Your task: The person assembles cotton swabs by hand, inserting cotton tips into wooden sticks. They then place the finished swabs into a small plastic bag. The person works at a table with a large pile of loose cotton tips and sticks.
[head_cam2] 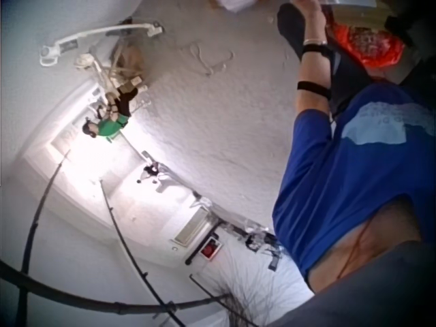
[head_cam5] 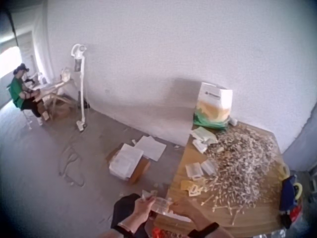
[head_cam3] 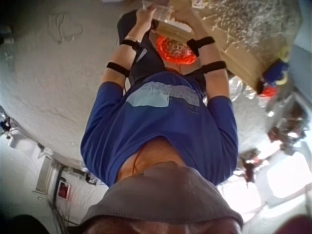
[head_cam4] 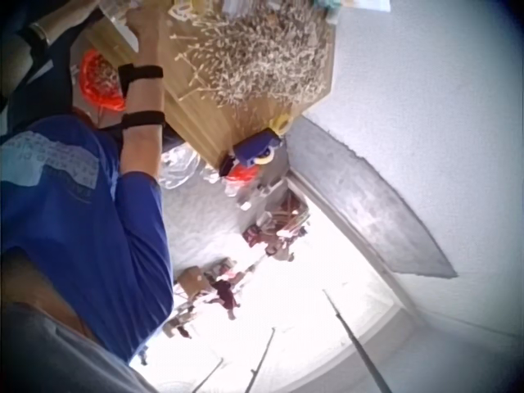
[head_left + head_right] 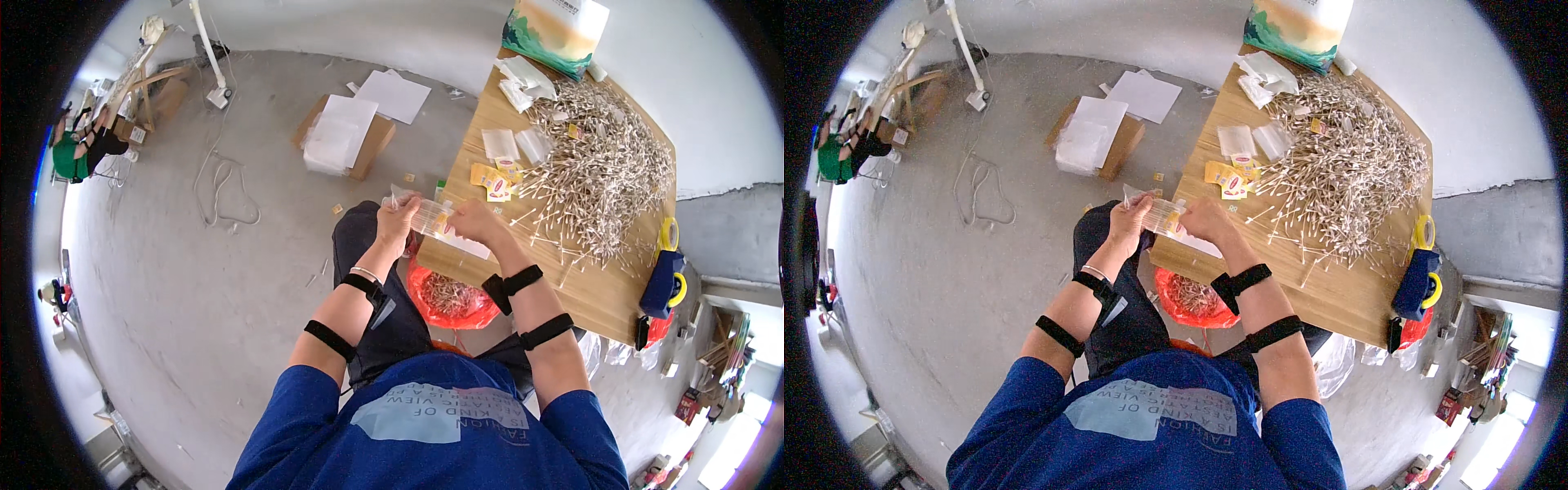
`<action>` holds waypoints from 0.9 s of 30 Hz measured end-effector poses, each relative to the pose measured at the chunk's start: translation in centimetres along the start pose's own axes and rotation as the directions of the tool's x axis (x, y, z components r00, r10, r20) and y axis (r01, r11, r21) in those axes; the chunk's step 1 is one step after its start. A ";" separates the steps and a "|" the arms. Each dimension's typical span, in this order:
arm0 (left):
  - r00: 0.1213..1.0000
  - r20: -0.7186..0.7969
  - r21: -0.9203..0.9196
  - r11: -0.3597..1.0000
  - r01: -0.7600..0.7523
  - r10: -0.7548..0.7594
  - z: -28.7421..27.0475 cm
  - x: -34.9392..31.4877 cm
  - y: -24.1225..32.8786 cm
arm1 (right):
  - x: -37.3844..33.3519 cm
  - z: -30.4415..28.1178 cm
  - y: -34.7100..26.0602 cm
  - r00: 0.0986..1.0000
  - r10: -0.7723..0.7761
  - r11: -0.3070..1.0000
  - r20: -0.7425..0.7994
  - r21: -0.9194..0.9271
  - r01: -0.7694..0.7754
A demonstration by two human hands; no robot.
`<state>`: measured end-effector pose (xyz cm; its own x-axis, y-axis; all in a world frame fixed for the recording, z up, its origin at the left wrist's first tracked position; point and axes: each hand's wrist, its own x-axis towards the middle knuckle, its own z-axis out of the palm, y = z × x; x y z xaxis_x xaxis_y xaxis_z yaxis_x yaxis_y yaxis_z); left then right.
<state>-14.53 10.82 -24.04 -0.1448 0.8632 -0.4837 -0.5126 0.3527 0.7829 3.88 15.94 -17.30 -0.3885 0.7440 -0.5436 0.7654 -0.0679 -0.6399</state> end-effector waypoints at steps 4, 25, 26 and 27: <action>1.000 0.008 0.043 0.999 -0.009 0.009 -0.2 0.1 -0.1 | 0.4 -0.1 -0.9 1.000 -0.016 0.998 0.004 -0.062 0.016; 0.995 0.096 -0.049 0.998 -0.028 0.032 -0.3 -0.3 0.1 | 0.2 4.2 -3.2 0.839 -0.003 1.000 -0.544 -0.009 -0.002; 0.996 0.090 -0.056 0.998 -0.024 0.029 -0.3 -0.3 0.2 | 0.3 4.4 -3.2 0.830 -0.006 1.000 -0.558 0.001 0.008; 0.996 0.084 -0.063 0.998 -0.021 0.027 -0.2 -0.4 0.3 | 0.3 4.5 -3.1 0.834 0.005 1.000 -0.551 0.014 0.003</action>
<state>-14.77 10.53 -23.72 -0.0870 0.8995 -0.4282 -0.5618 0.3106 0.7667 -0.96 13.41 -17.93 -0.0379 0.9868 -0.1573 0.7571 -0.0744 -0.6491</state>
